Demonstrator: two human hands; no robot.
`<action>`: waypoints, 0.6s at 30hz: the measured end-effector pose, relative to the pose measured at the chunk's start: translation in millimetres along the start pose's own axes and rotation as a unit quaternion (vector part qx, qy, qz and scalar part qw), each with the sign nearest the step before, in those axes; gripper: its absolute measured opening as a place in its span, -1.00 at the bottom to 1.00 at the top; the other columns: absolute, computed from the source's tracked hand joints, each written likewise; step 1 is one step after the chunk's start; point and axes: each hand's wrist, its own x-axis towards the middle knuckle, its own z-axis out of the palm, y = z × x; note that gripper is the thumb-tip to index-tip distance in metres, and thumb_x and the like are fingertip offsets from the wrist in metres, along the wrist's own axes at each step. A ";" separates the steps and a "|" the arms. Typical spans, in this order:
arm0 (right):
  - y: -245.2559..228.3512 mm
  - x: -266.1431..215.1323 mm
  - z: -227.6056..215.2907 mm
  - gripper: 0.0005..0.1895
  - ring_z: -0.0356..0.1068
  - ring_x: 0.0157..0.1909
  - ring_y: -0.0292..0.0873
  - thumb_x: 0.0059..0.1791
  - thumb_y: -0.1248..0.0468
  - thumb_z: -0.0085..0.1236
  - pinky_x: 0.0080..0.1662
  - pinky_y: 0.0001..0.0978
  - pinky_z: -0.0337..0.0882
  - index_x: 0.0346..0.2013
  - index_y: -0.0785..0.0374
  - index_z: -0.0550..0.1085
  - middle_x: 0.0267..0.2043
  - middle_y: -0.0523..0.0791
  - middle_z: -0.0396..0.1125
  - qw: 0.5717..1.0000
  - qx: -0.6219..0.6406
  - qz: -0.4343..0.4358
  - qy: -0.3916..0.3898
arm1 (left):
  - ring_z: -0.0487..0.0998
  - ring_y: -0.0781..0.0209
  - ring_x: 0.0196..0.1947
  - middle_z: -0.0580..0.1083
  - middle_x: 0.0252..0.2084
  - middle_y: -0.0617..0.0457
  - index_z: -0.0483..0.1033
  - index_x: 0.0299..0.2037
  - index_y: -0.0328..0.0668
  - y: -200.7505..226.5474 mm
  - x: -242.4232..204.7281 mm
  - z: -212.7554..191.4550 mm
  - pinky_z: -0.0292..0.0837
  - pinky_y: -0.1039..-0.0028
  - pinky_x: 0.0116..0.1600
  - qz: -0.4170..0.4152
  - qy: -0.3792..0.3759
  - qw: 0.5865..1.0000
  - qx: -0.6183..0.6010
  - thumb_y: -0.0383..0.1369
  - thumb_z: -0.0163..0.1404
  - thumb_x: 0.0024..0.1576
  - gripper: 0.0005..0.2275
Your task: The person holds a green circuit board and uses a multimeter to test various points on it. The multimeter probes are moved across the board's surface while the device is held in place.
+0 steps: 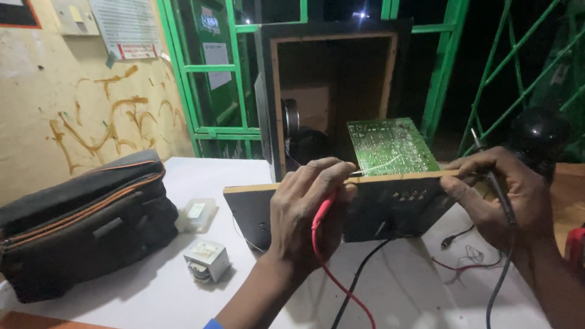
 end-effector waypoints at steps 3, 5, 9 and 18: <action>17.0 -9.5 15.9 -0.73 0.45 -0.05 -0.18 0.09 0.26 0.27 -0.06 -0.40 0.43 -0.06 0.25 0.35 -0.07 -0.03 0.44 0.990 0.110 0.040 0.078 | 0.62 -0.01 -0.25 0.55 -0.09 -0.16 0.48 -0.06 -0.27 -10.1 -4.4 5.8 0.47 0.26 -0.16 0.032 0.015 0.998 0.044 -0.36 -0.14 0.33 -0.83; 35.4 -9.4 23.7 -0.64 0.36 -0.10 -0.27 0.05 0.14 0.28 -0.07 -0.49 0.35 -0.02 0.15 0.30 -0.09 -0.12 0.33 0.984 0.146 0.064 0.080 | 0.63 0.00 -0.22 0.56 -0.06 -0.17 0.47 -0.02 -0.25 -17.9 -9.9 13.6 0.45 0.27 -0.15 0.030 0.007 0.997 0.068 -0.36 -0.08 0.31 -0.84; 39.1 -8.9 27.9 -0.56 0.10 -0.33 -0.47 0.00 0.06 0.37 -0.25 -0.67 0.13 -0.04 0.06 0.28 -0.25 -0.28 0.20 0.975 0.168 0.098 0.106 | 0.58 0.08 -0.20 0.56 -0.01 -0.06 0.49 0.02 -0.11 -24.2 -7.9 19.7 0.28 0.27 -0.11 0.016 -0.011 0.993 0.114 -0.28 -0.01 0.27 -0.81; 18.1 -5.4 25.4 -0.58 0.38 -0.13 -0.28 0.05 0.14 0.37 -0.02 -0.52 0.40 -0.05 0.18 0.29 -0.15 -0.12 0.36 0.978 0.161 0.072 0.110 | 0.60 0.01 -0.11 0.52 -0.04 -0.11 0.42 0.00 -0.18 -29.9 3.9 17.5 0.29 0.26 -0.07 -0.016 0.021 0.999 0.034 -0.35 -0.16 0.33 -0.84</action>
